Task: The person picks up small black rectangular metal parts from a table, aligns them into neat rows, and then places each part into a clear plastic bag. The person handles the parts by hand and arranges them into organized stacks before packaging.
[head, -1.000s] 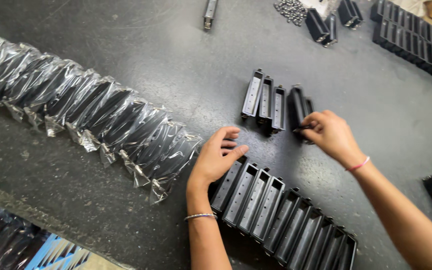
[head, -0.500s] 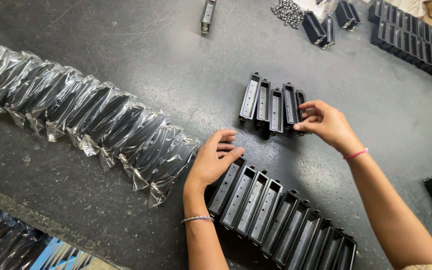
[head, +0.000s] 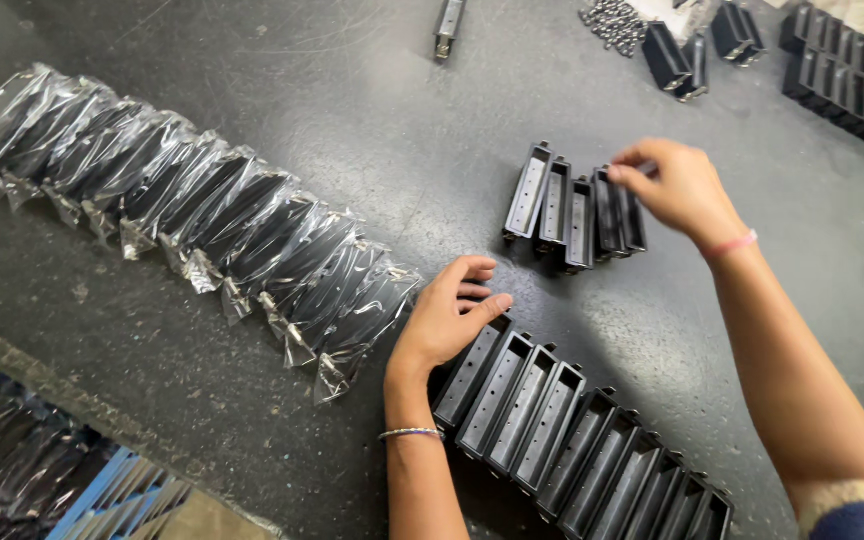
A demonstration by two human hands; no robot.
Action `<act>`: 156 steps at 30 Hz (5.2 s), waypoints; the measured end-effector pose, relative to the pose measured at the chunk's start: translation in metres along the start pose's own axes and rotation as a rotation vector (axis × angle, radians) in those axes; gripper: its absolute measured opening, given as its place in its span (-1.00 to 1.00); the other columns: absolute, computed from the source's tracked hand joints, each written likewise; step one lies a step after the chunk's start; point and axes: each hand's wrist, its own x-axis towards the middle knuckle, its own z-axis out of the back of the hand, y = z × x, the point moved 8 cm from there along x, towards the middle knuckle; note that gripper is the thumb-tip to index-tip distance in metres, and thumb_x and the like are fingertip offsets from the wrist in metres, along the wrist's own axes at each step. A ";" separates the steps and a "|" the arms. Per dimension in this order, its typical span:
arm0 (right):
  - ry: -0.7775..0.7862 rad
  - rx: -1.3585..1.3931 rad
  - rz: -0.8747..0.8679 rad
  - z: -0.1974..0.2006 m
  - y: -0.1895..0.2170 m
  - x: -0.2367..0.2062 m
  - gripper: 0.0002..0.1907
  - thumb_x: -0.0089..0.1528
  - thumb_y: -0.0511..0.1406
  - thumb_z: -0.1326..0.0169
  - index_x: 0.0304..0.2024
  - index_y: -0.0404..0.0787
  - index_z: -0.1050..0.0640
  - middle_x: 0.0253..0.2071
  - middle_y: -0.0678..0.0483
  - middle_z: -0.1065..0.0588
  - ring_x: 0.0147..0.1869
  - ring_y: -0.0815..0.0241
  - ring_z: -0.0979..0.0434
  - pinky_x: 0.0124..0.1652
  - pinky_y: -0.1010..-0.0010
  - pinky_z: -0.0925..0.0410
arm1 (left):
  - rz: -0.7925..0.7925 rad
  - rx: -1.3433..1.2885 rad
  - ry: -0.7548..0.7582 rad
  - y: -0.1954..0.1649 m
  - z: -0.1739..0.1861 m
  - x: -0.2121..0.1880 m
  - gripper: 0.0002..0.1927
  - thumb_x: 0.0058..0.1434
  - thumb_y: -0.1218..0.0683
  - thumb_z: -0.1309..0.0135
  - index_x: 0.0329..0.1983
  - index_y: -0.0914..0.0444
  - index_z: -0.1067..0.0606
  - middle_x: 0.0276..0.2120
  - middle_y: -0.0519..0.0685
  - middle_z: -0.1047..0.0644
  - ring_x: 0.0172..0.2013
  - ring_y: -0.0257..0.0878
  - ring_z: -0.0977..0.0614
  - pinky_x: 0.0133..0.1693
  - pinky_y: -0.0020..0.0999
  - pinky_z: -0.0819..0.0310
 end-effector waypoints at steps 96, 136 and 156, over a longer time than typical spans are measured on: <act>-0.975 -0.168 -0.700 0.087 -0.127 -0.603 -0.72 0.22 -0.35 -0.19 0.00 -0.12 -0.58 -0.06 0.05 -0.48 0.09 0.00 -0.38 0.01 0.12 -0.19 | -0.120 0.687 0.168 -0.145 -0.060 -0.171 -0.56 0.37 0.09 -0.04 0.28 0.31 -0.38 0.17 0.17 -0.51 0.18 -0.07 -0.55 0.17 -0.18 -0.45; -0.797 0.641 -0.430 0.089 0.051 -0.610 -0.76 0.15 -0.35 -0.33 -0.13 -0.21 -0.67 -0.22 0.06 -0.61 -0.22 0.25 -0.58 -0.21 0.47 -0.44 | 0.345 -0.960 0.463 -0.043 -0.312 -0.325 -0.63 0.41 0.00 -0.09 0.09 0.38 -0.46 0.00 0.14 -0.61 0.06 -0.08 -0.63 0.16 -0.22 -0.51; -0.543 0.640 -0.462 0.087 0.015 -0.606 -0.68 0.16 -0.35 -0.27 -0.03 -0.21 -0.61 -0.09 0.05 -0.60 -0.11 0.27 -0.60 -0.12 0.44 -0.45 | -0.107 -0.290 0.361 -0.077 -0.295 -0.318 -0.69 0.38 0.21 -0.17 0.12 0.27 -0.37 -0.04 -0.07 -0.53 -0.04 -0.30 -0.54 0.01 -0.37 -0.47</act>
